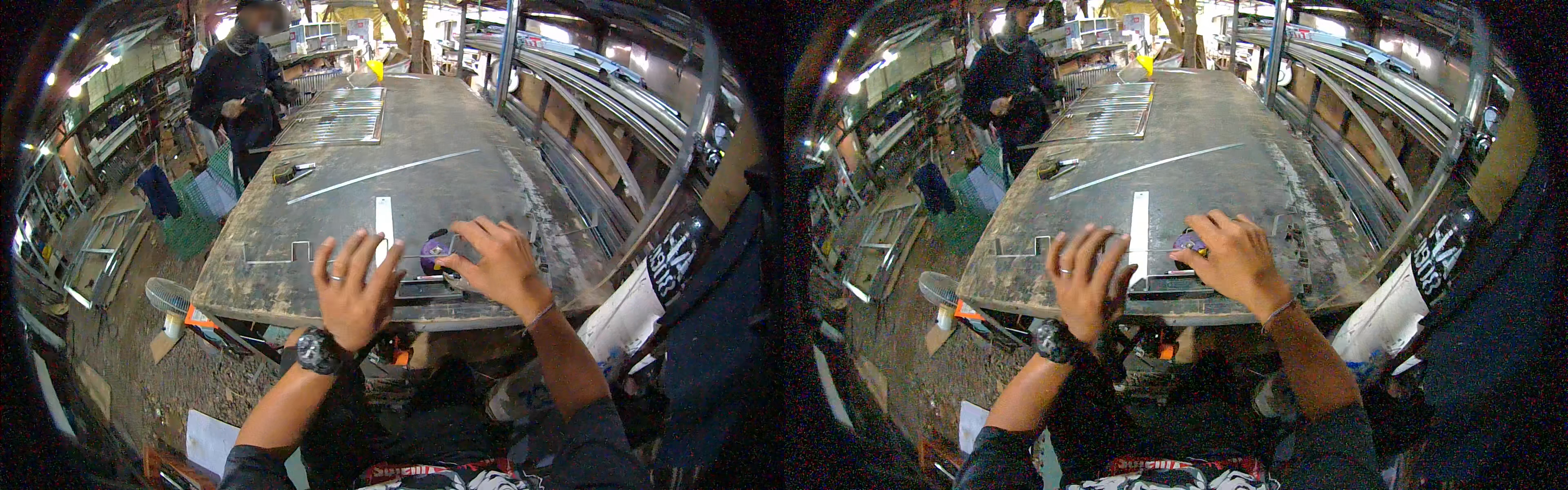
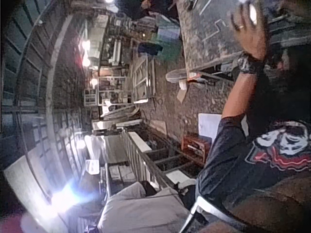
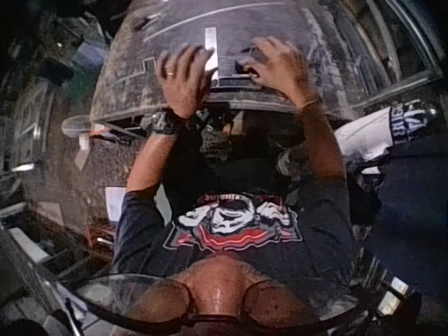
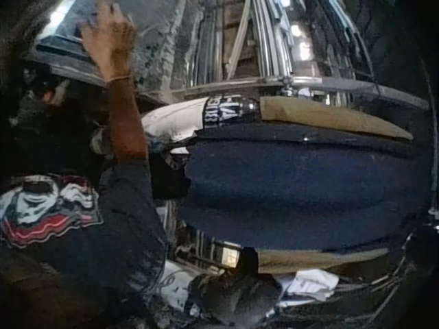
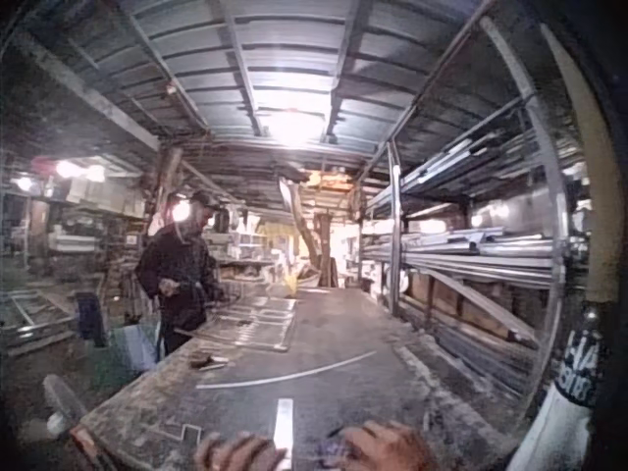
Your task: The person assembles small metal frame components on a workbench, aligning and joining pieces by hand. The person then moves to a larger metal frame and fits a long metal strip into its top channel.
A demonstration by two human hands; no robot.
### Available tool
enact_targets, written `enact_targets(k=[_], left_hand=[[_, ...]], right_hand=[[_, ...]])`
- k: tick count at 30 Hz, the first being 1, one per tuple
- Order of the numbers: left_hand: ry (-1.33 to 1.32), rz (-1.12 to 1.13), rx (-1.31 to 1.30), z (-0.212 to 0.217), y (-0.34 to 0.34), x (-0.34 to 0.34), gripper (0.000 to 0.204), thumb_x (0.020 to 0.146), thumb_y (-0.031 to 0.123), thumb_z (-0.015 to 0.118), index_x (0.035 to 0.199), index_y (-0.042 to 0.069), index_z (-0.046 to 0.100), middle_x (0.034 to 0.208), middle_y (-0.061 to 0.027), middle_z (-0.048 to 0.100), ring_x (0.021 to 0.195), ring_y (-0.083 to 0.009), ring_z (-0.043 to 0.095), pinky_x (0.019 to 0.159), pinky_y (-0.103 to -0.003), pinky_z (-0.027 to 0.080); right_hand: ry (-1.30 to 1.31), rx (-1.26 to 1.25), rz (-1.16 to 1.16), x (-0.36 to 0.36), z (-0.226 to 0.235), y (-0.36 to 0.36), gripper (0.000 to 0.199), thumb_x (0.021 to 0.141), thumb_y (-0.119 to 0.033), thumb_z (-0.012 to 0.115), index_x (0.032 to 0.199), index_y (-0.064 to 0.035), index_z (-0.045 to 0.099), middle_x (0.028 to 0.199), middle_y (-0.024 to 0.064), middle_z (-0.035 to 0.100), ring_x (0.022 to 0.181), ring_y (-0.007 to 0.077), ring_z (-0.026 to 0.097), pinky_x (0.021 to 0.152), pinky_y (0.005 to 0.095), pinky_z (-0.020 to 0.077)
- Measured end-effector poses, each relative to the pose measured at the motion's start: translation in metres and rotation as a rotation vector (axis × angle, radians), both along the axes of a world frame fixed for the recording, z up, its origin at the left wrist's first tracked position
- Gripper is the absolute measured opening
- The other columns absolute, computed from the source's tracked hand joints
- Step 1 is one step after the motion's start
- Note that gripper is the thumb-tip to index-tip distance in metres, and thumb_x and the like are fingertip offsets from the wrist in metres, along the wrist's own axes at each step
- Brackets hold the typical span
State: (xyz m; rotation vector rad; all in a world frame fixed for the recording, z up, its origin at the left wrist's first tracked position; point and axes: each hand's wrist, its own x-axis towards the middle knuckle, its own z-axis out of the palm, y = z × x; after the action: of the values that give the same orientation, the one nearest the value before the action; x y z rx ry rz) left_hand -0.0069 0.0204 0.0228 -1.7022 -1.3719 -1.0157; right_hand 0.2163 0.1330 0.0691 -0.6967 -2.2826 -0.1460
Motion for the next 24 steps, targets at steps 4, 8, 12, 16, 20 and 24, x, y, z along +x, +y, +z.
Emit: enact_targets(k=[4,8,12,16,20,24], left_hand=[[0.014,-0.081,-0.135,-0.001,0.012,0.012,0.041,0.091,0.006,0.070,0.131,0.014,0.068,0.123,-0.0075,0.068,0.126,-0.0252,0.061,0.121,-0.049,0.036],[-0.095,-0.336,-0.261,0.006,0.019,0.001,0.034,0.086,0.001,0.066,0.120,0.006,0.066,0.100,-0.0131,0.063,0.101,-0.0333,0.062,0.107,-0.049,0.045],[-0.277,-0.357,-0.411,0.012,0.012,-0.010,0.030,0.091,0.003,0.066,0.120,0.004,0.065,0.099,-0.0149,0.063,0.099,-0.0359,0.062,0.096,-0.047,0.047],[-0.572,-0.500,-0.480,0.018,0.009,-0.021,0.027,0.094,0.006,0.069,0.120,0.004,0.065,0.095,-0.0166,0.062,0.095,-0.0373,0.062,0.085,-0.045,0.048],[-0.477,-0.430,-0.370,0.019,0.011,-0.031,0.024,0.092,0.010,0.076,0.116,0.005,0.070,0.092,-0.0137,0.065,0.083,-0.0345,0.062,0.076,-0.041,0.050],[-0.248,-0.261,-0.139,0.016,0.011,-0.034,0.019,0.090,0.008,0.076,0.109,0.006,0.073,0.090,-0.0118,0.067,0.081,-0.0345,0.064,0.078,-0.042,0.050]], right_hand=[[0.021,-0.018,0.014,-0.015,-0.007,-0.008,0.039,0.086,-0.042,0.082,0.104,-0.0101,0.070,0.096,0.0100,0.068,0.081,0.0377,0.069,0.069,0.0495,0.0546],[-0.021,-0.085,0.052,-0.021,-0.003,-0.015,0.037,0.087,-0.037,0.082,0.108,-0.0093,0.071,0.098,0.0095,0.068,0.089,0.0357,0.068,0.079,0.0472,0.0528],[-0.137,0.174,0.114,-0.019,0.009,-0.021,0.029,0.090,-0.027,0.078,0.112,-0.0099,0.072,0.099,0.0074,0.068,0.096,0.0304,0.066,0.090,0.0438,0.0478],[-0.124,0.288,0.130,-0.026,0.014,-0.019,0.022,0.093,-0.021,0.074,0.113,-0.0113,0.072,0.097,0.0055,0.067,0.096,0.0277,0.064,0.092,0.0427,0.0461],[-0.135,0.226,0.151,-0.033,0.021,-0.017,0.019,0.094,-0.024,0.073,0.108,-0.0119,0.072,0.094,0.0055,0.064,0.096,0.0279,0.064,0.089,0.0439,0.0467],[-0.219,0.072,0.195,-0.037,0.033,-0.021,0.018,0.092,-0.029,0.074,0.099,-0.0126,0.072,0.093,0.0056,0.064,0.098,0.0270,0.065,0.087,0.0444,0.0475]])
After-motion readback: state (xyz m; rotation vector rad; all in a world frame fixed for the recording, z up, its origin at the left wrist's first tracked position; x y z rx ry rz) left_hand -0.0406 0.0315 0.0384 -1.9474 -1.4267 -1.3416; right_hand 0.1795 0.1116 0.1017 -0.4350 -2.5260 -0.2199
